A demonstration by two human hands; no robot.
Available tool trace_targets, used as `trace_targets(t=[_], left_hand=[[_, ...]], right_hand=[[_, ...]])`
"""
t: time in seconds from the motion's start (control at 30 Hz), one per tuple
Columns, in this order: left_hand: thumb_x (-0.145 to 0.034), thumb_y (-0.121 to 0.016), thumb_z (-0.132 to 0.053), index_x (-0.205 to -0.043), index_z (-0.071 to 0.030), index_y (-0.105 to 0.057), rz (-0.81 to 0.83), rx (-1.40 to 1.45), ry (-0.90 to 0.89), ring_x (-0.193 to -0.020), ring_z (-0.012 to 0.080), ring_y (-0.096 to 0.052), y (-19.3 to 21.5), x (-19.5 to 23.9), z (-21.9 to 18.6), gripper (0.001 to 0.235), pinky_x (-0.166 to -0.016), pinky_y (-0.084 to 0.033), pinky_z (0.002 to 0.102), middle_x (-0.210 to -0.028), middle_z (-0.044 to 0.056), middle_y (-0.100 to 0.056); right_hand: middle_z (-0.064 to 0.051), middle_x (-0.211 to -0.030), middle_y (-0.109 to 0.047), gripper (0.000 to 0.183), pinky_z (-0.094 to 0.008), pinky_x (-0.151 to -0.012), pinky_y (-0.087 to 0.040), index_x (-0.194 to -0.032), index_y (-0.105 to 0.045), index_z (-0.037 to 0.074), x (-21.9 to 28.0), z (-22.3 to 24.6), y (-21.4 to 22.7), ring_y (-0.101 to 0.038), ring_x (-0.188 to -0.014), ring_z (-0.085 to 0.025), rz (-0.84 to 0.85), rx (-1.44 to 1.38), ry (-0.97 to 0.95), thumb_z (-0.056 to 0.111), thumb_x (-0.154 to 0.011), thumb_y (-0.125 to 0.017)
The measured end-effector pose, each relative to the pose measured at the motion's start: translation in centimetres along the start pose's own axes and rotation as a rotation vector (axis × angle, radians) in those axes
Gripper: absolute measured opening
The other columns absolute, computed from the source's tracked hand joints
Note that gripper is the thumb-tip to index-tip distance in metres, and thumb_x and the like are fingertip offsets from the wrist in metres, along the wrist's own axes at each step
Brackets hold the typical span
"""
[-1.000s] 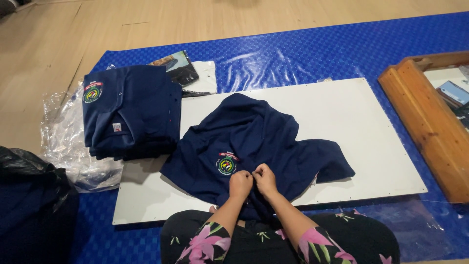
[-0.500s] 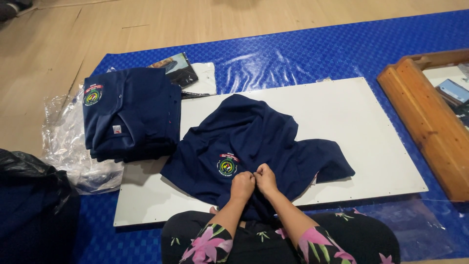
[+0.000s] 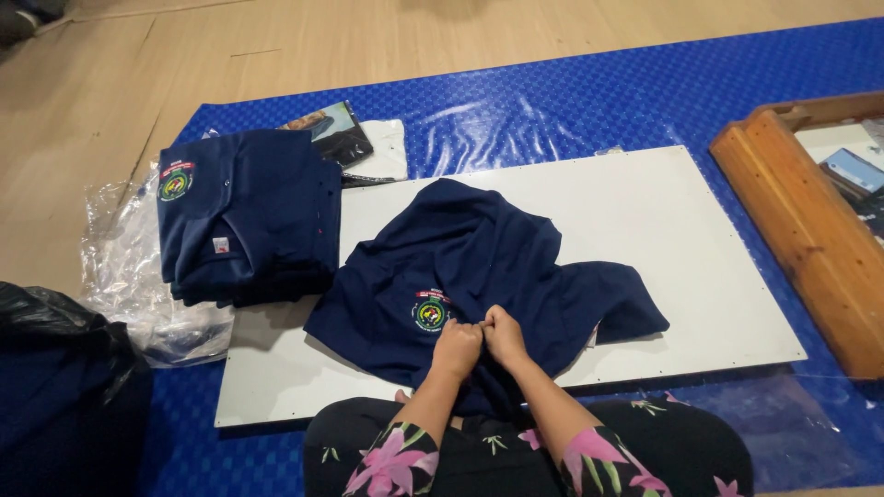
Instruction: The person folds a navy blue polo shirt by hand on a white board.
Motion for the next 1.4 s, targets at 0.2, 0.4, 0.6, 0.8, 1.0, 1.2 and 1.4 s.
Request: trace_targets(t=[0.2,0.4,0.6,0.8,1.0,1.2,1.4], left_hand=[[-0.089,-0.05,-0.012,-0.083,-0.015,-0.061,0.021,0.002,-0.035,-0.06,0.0236,-0.064,-1.1,0.7,0.0,0.013,-0.081,-0.05,0.042,-0.065,0.002,-0.061],[-0.089,-0.048,-0.012,-0.083,-0.014,-0.062,0.092,0.162,-0.096,-0.058,0.0256,-0.064,-1.4,0.4,0.7,0.015,-0.067,-0.051,0.04,-0.064,0.003,-0.062],[-0.092,-0.05,-0.015,-0.077,-0.015,-0.063,0.112,0.156,-0.048,-0.058,0.026,-0.066,-0.1,0.1,0.6,0.019,-0.069,-0.05,0.041,-0.061,0.002,-0.063],[-0.086,-0.053,-0.016,-0.071,-0.015,-0.06,0.154,0.126,0.003,-0.053,0.027,-0.063,-1.4,0.3,1.3,0.016,-0.061,-0.05,0.043,-0.058,0.002,-0.059],[-0.096,-0.057,-0.037,-0.098,-0.02,-0.079,0.396,0.405,0.578,-0.09,0.0306,-0.075,0.4,0.6,6.0,0.028,-0.08,-0.056,0.044,-0.091,0.005,-0.077],[-0.101,-0.055,-0.025,-0.115,-0.017,-0.076,0.463,0.272,0.461,-0.12,0.0293,-0.063,-0.1,0.7,4.6,0.026,-0.108,-0.038,0.05,-0.123,0.007,-0.072],[-0.102,-0.054,-0.045,-0.146,-0.013,-0.056,0.785,0.319,0.397,-0.15,0.0385,-0.035,8.1,-3.4,2.7,0.054,-0.12,-0.02,0.06,-0.157,0.017,-0.047]], right_hand=[[-0.017,-0.085,-0.072,0.013,-0.045,-0.079,-0.058,-0.083,-0.055,0.015,0.6,1.3,0.2,-0.072,-0.094,-0.039,0.062,0.057,0.115,0.012,-0.092,-0.064],[-0.015,-0.084,-0.073,0.015,-0.045,-0.077,-0.058,-0.082,-0.054,0.017,0.6,1.2,0.5,-0.073,-0.092,-0.037,0.055,0.035,0.168,0.011,-0.092,-0.063],[-0.016,-0.082,-0.074,0.016,-0.043,-0.077,-0.058,-0.08,-0.053,0.014,1.1,1.8,0.7,-0.074,-0.091,-0.037,0.102,0.013,0.205,0.005,-0.091,-0.061],[-0.014,-0.077,-0.072,0.017,-0.043,-0.073,-0.058,-0.079,-0.055,0.015,1.4,2.6,0.5,-0.073,-0.085,-0.036,0.107,0.026,0.273,0.005,-0.09,-0.063],[-0.01,-0.1,-0.076,0.011,-0.042,-0.087,-0.057,-0.106,-0.068,0.016,3.1,5.3,1.8,-0.072,-0.1,-0.028,-0.035,-0.14,0.373,0.011,-0.098,-0.065],[-0.008,-0.173,-0.017,0.056,-0.057,-0.126,-0.006,-0.162,-0.032,0.027,6.3,7.4,0.5,-0.014,-0.159,-0.027,0.437,0.716,0.297,0.036,-0.108,-0.048],[-0.005,-0.175,-0.007,0.065,-0.058,-0.127,-0.002,-0.166,-0.016,0.028,1.7,4.7,-0.1,-0.006,-0.16,-0.026,0.373,0.808,0.274,0.047,-0.108,-0.037]])
Point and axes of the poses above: each hand's wrist, its own x-axis away from the middle knuckle, its own y-axis out of the back of the hand, z = x × y, the point moved 8 cm from there along -x, towards the middle knuckle
